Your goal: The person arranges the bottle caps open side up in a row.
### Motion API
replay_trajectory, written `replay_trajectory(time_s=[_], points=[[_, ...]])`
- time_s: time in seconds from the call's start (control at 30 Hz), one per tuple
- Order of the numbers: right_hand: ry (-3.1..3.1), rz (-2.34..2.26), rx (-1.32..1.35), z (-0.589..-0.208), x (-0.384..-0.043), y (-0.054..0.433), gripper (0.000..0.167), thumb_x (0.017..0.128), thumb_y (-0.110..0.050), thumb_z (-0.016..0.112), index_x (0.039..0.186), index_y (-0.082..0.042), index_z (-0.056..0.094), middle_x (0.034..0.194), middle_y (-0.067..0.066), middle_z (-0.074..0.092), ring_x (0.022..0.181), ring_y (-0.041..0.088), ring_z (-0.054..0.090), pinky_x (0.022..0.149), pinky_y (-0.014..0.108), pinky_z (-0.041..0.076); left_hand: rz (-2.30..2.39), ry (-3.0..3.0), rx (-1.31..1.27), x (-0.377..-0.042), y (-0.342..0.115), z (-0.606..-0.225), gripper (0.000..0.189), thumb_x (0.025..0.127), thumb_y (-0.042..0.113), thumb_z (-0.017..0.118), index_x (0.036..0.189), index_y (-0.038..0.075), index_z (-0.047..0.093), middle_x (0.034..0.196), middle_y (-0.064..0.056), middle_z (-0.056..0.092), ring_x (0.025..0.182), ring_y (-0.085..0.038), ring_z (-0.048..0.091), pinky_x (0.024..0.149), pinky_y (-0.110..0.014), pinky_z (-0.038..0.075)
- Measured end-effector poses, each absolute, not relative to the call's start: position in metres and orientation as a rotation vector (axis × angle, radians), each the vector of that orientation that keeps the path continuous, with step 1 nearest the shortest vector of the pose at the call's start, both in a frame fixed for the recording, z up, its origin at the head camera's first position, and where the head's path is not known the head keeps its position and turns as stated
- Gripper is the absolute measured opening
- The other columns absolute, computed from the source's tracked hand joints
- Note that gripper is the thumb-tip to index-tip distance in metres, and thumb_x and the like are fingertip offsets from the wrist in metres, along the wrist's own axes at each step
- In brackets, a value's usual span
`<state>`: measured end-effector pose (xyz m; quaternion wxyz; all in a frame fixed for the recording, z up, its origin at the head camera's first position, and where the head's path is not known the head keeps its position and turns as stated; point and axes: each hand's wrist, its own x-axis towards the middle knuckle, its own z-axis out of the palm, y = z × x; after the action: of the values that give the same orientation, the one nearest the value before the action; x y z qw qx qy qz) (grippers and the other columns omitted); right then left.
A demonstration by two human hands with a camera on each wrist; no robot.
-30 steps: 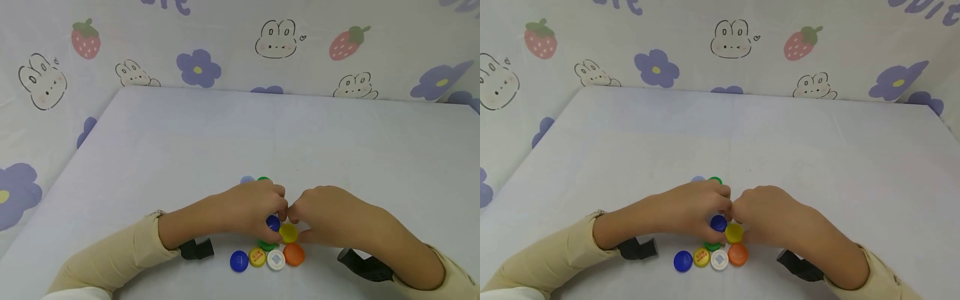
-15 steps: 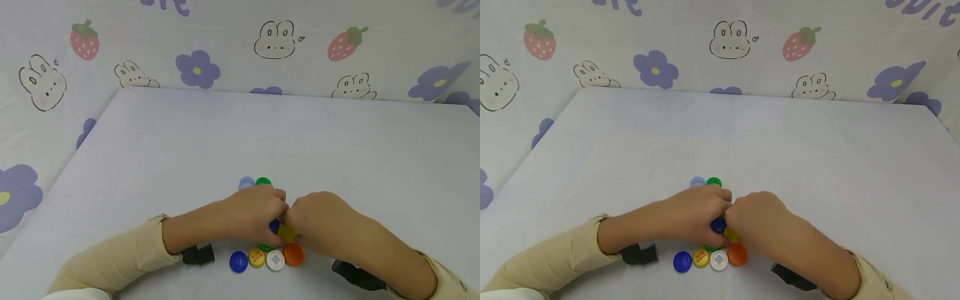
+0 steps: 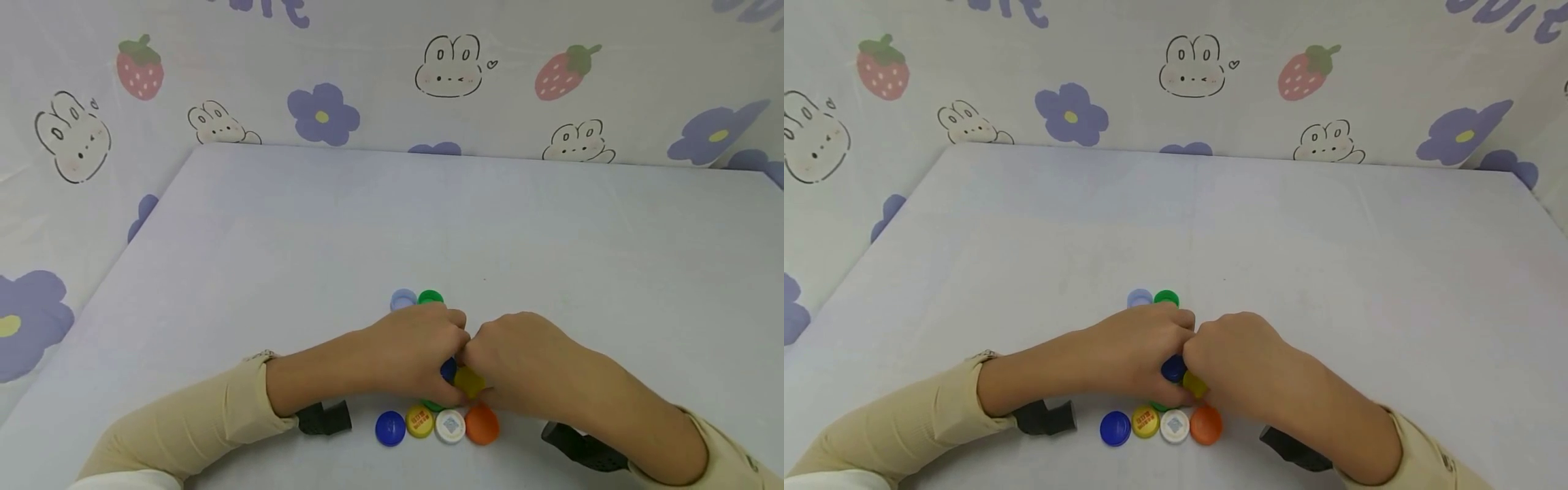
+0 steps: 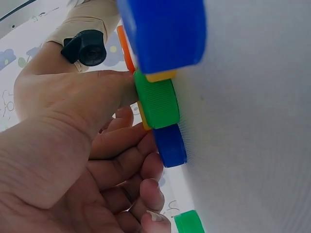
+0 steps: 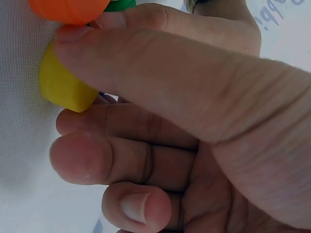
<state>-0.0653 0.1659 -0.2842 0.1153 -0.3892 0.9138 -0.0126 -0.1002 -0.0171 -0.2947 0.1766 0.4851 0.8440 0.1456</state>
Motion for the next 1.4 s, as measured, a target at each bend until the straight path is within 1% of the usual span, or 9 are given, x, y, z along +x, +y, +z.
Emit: replay_trajectory(time_s=[0.33, 0.43, 0.53, 0.73, 0.87, 1.1, 1.23, 1.33, 1.4], points=[[2.683, -0.072, -1.179, -0.275, -0.065, 0.168, 0.037, 0.078, -0.038, 0.09, 0.073, -0.022, 0.057, 0.058, -0.012, 0.036, 0.051, 0.006, 0.031, 0.049, 0.023, 0.023, 0.428, 2.402, 1.387, -0.098, -0.018, -0.288, 0.03, 0.083, 0.042, 0.082, 0.09, 0.015, 0.073, 0.078, 0.008, 0.052, 0.073, -0.008, 0.047, 0.064, -0.018, 0.037], [2.683, -0.114, -1.175, -0.27, -0.064, 0.172, 0.034, 0.078, -0.039, 0.09, 0.077, -0.024, 0.059, 0.06, -0.014, 0.039, 0.053, 0.006, 0.032, 0.05, 0.024, 0.027, 0.445, 2.407, 1.378, -0.097, -0.02, -0.283, 0.031, 0.083, 0.04, 0.081, 0.097, 0.013, 0.075, 0.083, 0.009, 0.057, 0.078, -0.007, 0.049, 0.068, -0.017, 0.038], [2.696, -0.155, -1.154, -0.262, -0.064, 0.175, 0.027, 0.078, -0.035, 0.09, 0.083, -0.024, 0.065, 0.065, -0.016, 0.049, 0.056, 0.004, 0.039, 0.052, 0.023, 0.036, 0.464, 2.416, 1.349, -0.098, -0.022, -0.277, 0.033, 0.084, 0.038, 0.08, 0.105, 0.013, 0.076, 0.093, 0.009, 0.062, 0.087, -0.007, 0.051, 0.075, -0.017, 0.041], [2.738, -0.291, -1.104, -0.245, -0.067, 0.179, 0.027, 0.079, -0.03, 0.089, 0.099, -0.023, 0.073, 0.087, -0.018, 0.067, 0.073, 0.003, 0.059, 0.064, 0.028, 0.052, 0.595, 2.414, 1.291, -0.101, -0.03, -0.263, 0.029, 0.087, 0.032, 0.079, 0.108, 0.013, 0.074, 0.099, 0.005, 0.068, 0.094, -0.011, 0.056, 0.079, -0.019, 0.046], [2.766, -0.482, -1.081, -0.235, -0.066, 0.183, 0.029, 0.08, -0.027, 0.09, 0.103, -0.024, 0.073, 0.093, -0.02, 0.067, 0.08, 0.003, 0.061, 0.068, 0.028, 0.054, 0.735, 2.406, 1.287, -0.103, -0.037, -0.255, 0.025, 0.087, 0.028, 0.079, 0.105, 0.013, 0.072, 0.097, 0.005, 0.069, 0.092, -0.013, 0.059, 0.078, -0.022, 0.048], [2.74, -0.789, -0.995, -0.226, -0.074, 0.189, 0.029, 0.087, -0.029, 0.085, 0.112, -0.02, 0.071, 0.093, -0.018, 0.067, 0.081, 0.007, 0.059, 0.065, 0.027, 0.053, 0.982, 2.369, 1.257, -0.11, -0.047, -0.242, 0.023, 0.089, 0.019, 0.076, 0.111, 0.013, 0.074, 0.09, 0.012, 0.068, 0.086, -0.013, 0.06, 0.073, -0.025, 0.051], [2.638, -0.996, -1.022, -0.228, -0.085, 0.194, 0.02, 0.092, -0.02, 0.08, 0.109, -0.018, 0.07, 0.09, -0.016, 0.068, 0.08, 0.007, 0.063, 0.069, 0.027, 0.054, 1.052, 2.347, 1.274, -0.113, -0.05, -0.24, 0.032, 0.092, 0.017, 0.07, 0.123, 0.01, 0.07, 0.09, 0.011, 0.07, 0.083, -0.008, 0.059, 0.071, -0.025, 0.051], [2.552, -1.132, -0.994, -0.232, -0.092, 0.196, 0.012, 0.095, -0.013, 0.075, 0.106, -0.016, 0.07, 0.09, -0.012, 0.069, 0.081, 0.011, 0.066, 0.072, 0.029, 0.056, 1.082, 2.336, 1.249, -0.115, -0.051, -0.241, 0.044, 0.094, 0.018, 0.07, 0.135, 0.009, 0.06, 0.095, 0.009, 0.072, 0.083, -0.008, 0.059, 0.071, -0.026, 0.052], [2.508, -1.202, -0.946, -0.234, -0.097, 0.197, 0.008, 0.097, -0.012, 0.071, 0.105, -0.013, 0.069, 0.089, -0.008, 0.07, 0.08, 0.015, 0.066, 0.07, 0.031, 0.055, 1.109, 2.339, 1.219, -0.115, -0.051, -0.241, 0.051, 0.093, 0.018, 0.072, 0.14, 0.01, 0.054, 0.098, 0.008, 0.071, 0.084, -0.01, 0.06, 0.072, -0.026, 0.052]])
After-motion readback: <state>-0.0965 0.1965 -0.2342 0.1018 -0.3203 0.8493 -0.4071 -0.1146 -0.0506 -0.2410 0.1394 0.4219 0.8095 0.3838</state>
